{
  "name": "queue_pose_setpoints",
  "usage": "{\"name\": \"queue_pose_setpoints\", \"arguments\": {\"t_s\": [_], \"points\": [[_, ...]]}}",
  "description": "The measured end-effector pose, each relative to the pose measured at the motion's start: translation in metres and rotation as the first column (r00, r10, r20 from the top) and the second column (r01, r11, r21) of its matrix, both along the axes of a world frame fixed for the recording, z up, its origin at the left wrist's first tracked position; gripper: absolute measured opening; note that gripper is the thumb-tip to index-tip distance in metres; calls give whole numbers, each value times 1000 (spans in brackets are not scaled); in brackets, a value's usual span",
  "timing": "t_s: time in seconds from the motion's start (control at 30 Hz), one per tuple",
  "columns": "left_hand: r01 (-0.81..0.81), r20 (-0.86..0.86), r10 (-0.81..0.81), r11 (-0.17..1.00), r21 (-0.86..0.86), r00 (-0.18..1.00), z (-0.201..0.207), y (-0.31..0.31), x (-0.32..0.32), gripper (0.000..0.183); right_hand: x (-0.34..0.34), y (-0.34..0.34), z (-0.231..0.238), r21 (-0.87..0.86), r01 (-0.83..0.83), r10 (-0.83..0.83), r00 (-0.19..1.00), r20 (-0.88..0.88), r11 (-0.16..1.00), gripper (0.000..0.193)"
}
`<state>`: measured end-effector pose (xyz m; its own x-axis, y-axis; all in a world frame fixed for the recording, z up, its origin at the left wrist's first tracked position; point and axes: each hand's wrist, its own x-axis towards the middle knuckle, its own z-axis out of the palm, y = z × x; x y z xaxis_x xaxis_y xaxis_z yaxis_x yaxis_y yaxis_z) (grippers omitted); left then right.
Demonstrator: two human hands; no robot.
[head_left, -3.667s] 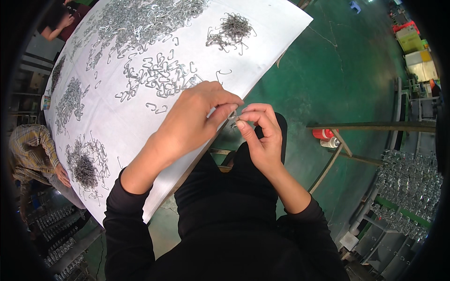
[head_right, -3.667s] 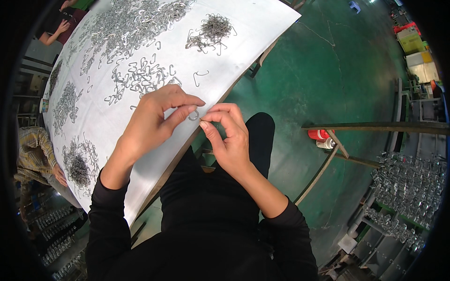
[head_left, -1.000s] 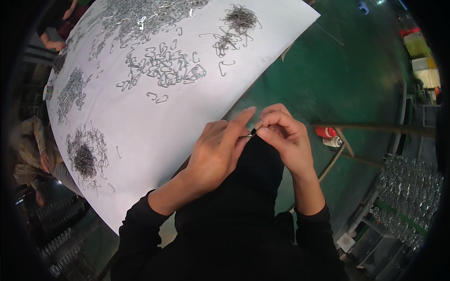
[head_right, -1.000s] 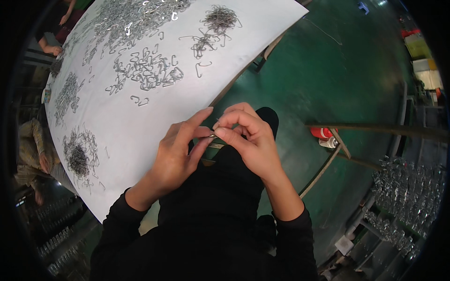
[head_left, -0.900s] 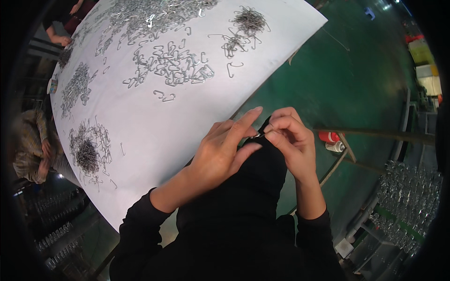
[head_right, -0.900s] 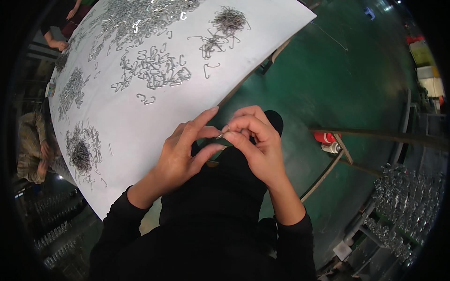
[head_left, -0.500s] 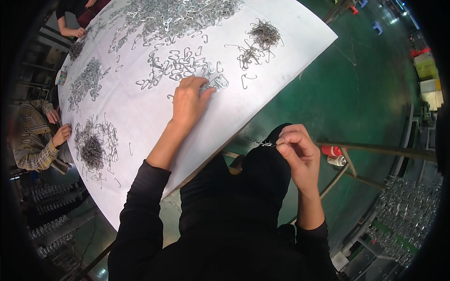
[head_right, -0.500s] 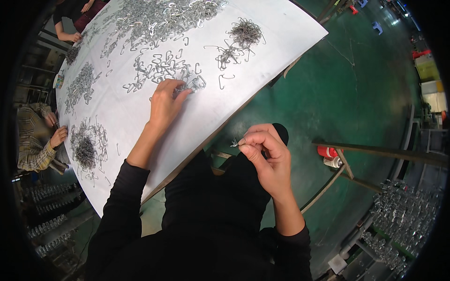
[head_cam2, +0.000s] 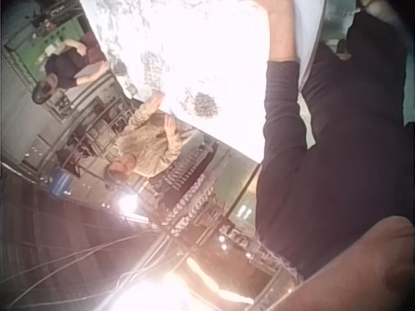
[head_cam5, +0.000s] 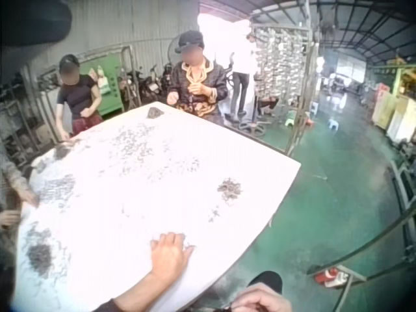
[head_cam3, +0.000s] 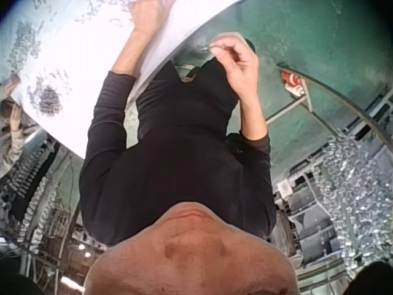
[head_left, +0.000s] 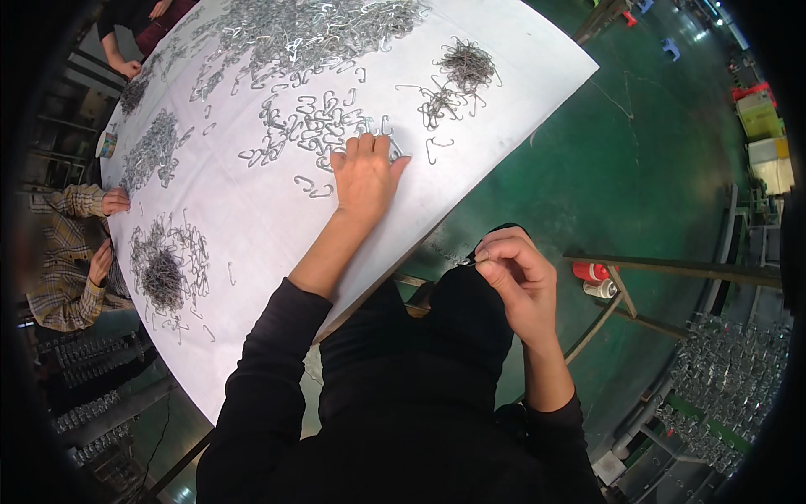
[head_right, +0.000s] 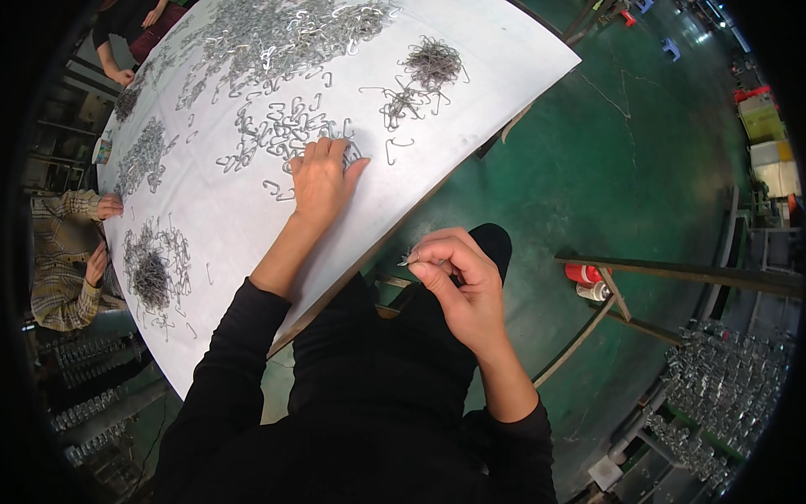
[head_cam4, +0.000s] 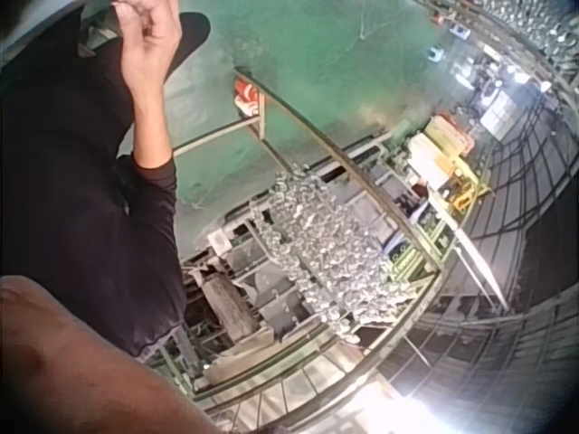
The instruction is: The person picks up individual metal hooks from a table by hand and hangs them onto a metal rack.
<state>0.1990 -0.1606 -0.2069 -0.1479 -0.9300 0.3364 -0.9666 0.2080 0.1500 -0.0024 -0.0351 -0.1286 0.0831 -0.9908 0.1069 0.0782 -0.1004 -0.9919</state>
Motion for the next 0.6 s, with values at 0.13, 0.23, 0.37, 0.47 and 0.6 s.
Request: {"name": "queue_pose_setpoints", "arguments": {"t_s": [0.13,0.23,0.37,0.47,0.6], "points": [[63,-110,-58,997,41,992,5,-1,6,30,-3,2,-1,17,-23,23,999,-25,1000,4],[142,-382,-67,975,171,922,12,-9,21,20,-2,2,3,77,-58,54,997,56,995,5],[132,-422,4,947,292,907,15,-14,28,20,-2,4,0,136,-105,95,992,81,985,6],[105,-587,110,942,320,802,31,-6,19,22,0,5,0,130,-121,106,987,118,984,6],[70,-558,131,943,325,820,42,2,14,25,4,3,-3,133,-116,97,985,144,984,7]]}}
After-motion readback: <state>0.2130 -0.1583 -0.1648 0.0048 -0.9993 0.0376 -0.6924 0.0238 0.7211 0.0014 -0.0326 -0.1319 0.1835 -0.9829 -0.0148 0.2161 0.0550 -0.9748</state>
